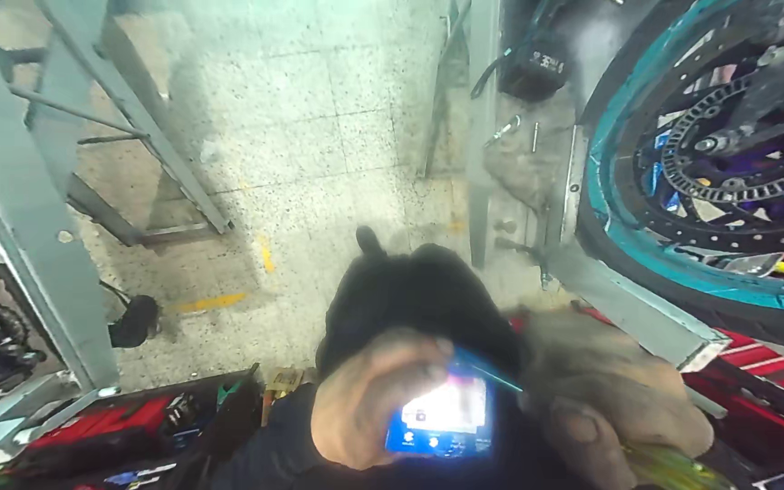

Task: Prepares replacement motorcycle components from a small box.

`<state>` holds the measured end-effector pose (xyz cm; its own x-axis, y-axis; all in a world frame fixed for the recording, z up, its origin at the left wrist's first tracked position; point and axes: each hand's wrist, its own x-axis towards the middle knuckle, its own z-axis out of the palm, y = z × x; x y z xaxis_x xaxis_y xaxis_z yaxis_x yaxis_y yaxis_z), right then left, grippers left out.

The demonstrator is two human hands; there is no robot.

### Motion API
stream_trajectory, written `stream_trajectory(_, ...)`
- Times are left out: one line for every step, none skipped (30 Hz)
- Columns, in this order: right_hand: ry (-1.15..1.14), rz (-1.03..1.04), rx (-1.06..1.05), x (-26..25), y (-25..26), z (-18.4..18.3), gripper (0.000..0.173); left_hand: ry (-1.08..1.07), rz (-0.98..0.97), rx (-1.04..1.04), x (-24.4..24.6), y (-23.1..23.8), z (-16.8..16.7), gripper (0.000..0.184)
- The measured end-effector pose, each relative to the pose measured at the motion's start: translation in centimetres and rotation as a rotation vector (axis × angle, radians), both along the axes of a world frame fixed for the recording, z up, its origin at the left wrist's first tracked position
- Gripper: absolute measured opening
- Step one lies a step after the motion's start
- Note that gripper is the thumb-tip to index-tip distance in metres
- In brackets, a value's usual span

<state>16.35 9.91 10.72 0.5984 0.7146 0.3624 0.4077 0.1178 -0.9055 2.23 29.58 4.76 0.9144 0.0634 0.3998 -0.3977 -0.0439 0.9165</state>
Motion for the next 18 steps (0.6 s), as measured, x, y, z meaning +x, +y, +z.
stream_trajectory(0.005,-0.024,-0.014,0.0,-0.5,-0.1,0.035,-0.002,-0.001,0.000,0.1,-0.1,0.0,0.084)
stream_trajectory(0.019,-0.041,-0.022,0.0,-1.0,-0.3,0.035,-0.002,-0.004,0.005,0.2,-0.3,0.0,0.083)
stream_trajectory(0.030,-0.048,-0.019,0.0,-1.4,-0.4,0.035,-0.004,-0.004,0.010,0.3,-0.6,0.0,0.082)
stream_trajectory(0.037,-0.042,-0.009,0.1,-1.9,-0.3,0.035,-0.005,-0.004,0.013,0.4,-0.9,0.1,0.080)
stream_trajectory(0.037,-0.034,0.007,0.1,-2.2,-0.2,0.035,-0.002,-0.004,0.012,0.4,-1.1,0.2,0.078)
stream_trajectory(0.034,-0.025,0.025,0.1,-2.5,-0.1,0.035,0.009,-0.011,0.012,0.5,-1.3,0.3,0.078)
stream_trajectory(0.029,-0.019,0.044,0.1,-2.6,0.0,0.035,0.032,-0.022,0.010,0.5,-1.5,0.4,0.082)
stream_trajectory(0.024,-0.021,0.055,0.1,-2.6,-0.1,0.035,0.062,-0.035,0.007,0.5,-1.7,0.4,0.088)
stream_trajectory(0.016,-0.028,0.055,0.0,-2.6,-0.2,0.034,0.086,-0.045,0.008,0.4,-1.8,0.5,0.094)
stream_trajectory(0.003,-0.031,0.041,0.0,-2.5,-0.2,0.034,0.106,-0.054,0.023,0.3,-1.9,0.5,0.099)
stream_trajectory(-0.017,-0.029,0.015,-0.1,-2.4,-0.1,0.034,0.124,-0.068,0.049,0.2,-2.0,0.7,0.104)
stream_trajectory(-0.041,-0.026,-0.014,-0.2,-2.3,0.2,0.034,0.134,-0.081,0.058,0.2,-2.1,0.8,0.106)
stream_trajectory(-0.062,-0.025,-0.038,-0.3,-2.0,0.5,0.035,0.141,-0.091,0.065,0.2,-2.2,0.9,0.107)
stream_trajectory(-0.078,-0.020,-0.062,-0.2,-1.7,0.8,0.034,0.143,-0.095,0.085,0.2,-2.2,1.0,0.107)
stream_trajectory(-0.077,-0.016,-0.068,-0.1,-1.4,1.0,0.034,0.142,-0.096,0.105,0.2,-2.1,1.1,0.105)
stream_trajectory(-0.054,-0.005,-0.060,0.1,-1.3,1.2,0.034,0.138,-0.095,0.117,0.1,-1.9,1.3,0.099)
stream_trajectory(-0.015,0.016,-0.047,0.4,-1.3,1.3,0.034,0.126,-0.096,0.108,0.1,-1.8,1.4,0.090)
stream_trajectory(0.021,0.030,-0.028,0.7,-1.4,1.4,0.036,0.110,-0.090,0.079,0.1,-1.6,1.4,0.081)
